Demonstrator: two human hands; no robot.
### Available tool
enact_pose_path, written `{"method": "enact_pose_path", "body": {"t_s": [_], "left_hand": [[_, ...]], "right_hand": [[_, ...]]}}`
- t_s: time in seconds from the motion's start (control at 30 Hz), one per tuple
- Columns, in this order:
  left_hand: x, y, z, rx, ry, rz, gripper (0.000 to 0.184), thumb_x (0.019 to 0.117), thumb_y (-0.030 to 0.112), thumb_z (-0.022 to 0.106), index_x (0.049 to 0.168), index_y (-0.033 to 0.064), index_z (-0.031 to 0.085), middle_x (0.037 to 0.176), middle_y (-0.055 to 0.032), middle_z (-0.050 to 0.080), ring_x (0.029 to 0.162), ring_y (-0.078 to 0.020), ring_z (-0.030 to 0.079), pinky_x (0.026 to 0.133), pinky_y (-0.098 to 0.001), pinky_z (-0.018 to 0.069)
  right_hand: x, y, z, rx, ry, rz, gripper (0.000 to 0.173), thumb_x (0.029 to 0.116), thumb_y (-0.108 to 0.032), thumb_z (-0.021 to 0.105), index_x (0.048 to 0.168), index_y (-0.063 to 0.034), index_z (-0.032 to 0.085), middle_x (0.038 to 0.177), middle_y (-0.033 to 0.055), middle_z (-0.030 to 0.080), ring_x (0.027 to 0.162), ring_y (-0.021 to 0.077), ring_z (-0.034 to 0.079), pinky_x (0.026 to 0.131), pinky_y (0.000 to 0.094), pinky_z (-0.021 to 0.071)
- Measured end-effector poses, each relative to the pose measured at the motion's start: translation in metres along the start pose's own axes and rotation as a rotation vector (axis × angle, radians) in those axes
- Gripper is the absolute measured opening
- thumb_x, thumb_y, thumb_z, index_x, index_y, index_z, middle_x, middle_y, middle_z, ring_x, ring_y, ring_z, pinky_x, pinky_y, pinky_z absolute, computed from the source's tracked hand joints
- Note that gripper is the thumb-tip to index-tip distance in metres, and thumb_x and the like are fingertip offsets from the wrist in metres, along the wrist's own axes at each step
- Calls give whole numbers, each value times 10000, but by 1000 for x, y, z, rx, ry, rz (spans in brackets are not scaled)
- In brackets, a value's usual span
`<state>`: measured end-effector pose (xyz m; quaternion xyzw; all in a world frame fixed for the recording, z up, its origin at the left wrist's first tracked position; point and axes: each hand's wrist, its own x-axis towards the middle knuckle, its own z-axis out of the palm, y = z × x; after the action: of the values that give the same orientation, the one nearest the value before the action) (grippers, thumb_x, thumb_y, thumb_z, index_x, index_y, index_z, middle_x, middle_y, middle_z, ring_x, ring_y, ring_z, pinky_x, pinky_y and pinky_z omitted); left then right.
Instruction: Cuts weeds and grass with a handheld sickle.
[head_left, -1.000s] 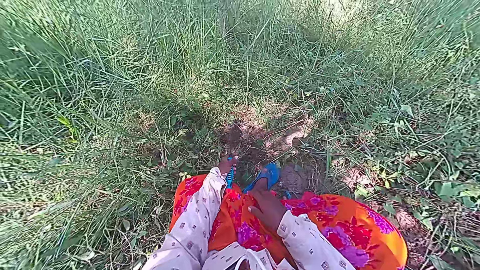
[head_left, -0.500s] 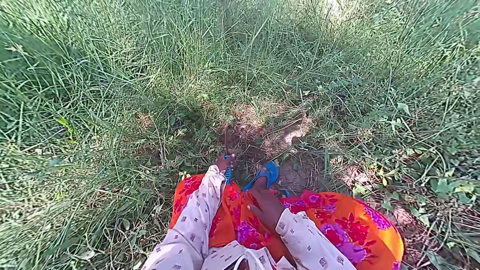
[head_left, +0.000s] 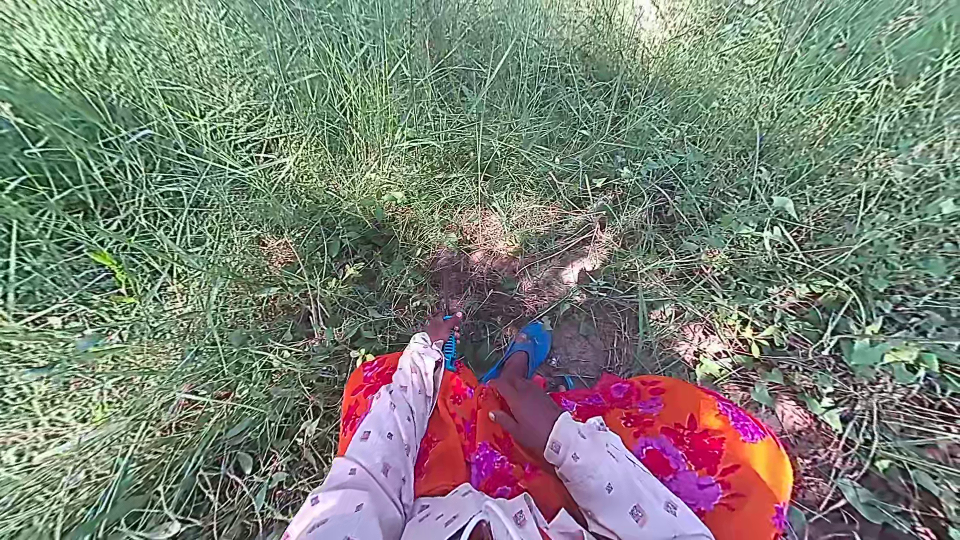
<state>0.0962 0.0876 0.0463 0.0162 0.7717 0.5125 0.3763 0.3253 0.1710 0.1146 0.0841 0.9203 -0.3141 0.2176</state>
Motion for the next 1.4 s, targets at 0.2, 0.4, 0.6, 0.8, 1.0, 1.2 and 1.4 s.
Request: {"method": "enact_pose_path", "body": {"t_s": [0.2,0.4,0.6,0.8,1.0,1.2,1.4], "left_hand": [[-59,44,13,-243,5,-18,245,1114,180,406,1291,22,466,779,-16,445,534,-63,448,487,-179,417],[-9,1,-2,99,-61,5,480,1116,284,452,1494,-6,392,1164,-152,591,876,-162,611,823,-308,532],[-29,21,0,-136,-3,-51,336,1114,256,438,1340,13,488,856,-31,503,630,-72,514,591,-196,471],[-1,4,1,-304,-27,59,337,1118,215,429,1383,8,442,803,-30,457,561,-94,475,521,-224,449],[16,-13,6,-39,-95,19,443,1086,263,533,1477,71,456,1036,-106,591,749,-147,557,686,-299,505],[-2,6,1,-235,-63,145,380,1100,185,479,1442,30,419,811,-33,486,546,-96,480,506,-232,458],[-9,8,9,89,-88,-32,448,1105,253,485,1483,24,412,1063,-122,572,754,-142,548,716,-278,499]], "right_hand": [[-2,-2,-1,1,-3,14,539,1063,-324,550,1516,-42,468,1484,236,516,1399,387,482,1162,542,381],[1,-2,1,-7,-27,12,538,1066,-322,545,1515,-37,462,1488,235,509,1406,388,473,1166,543,377],[-1,-3,0,7,-18,12,534,1062,-309,553,1521,-53,463,1491,223,513,1401,381,483,1158,546,386],[1,-2,0,-10,-28,8,528,1063,-313,548,1519,-60,465,1490,220,513,1396,380,487,1154,543,390],[2,-2,2,-39,-45,24,536,1062,-327,551,1520,-63,466,1492,215,515,1405,372,481,1162,538,386],[-2,-3,1,-23,-38,16,520,1068,-323,542,1514,-63,474,1468,220,536,1389,383,495,1151,549,392],[1,-3,3,-62,-56,27,527,1073,-333,531,1521,-62,470,1468,228,530,1385,381,499,1145,547,399]]}}
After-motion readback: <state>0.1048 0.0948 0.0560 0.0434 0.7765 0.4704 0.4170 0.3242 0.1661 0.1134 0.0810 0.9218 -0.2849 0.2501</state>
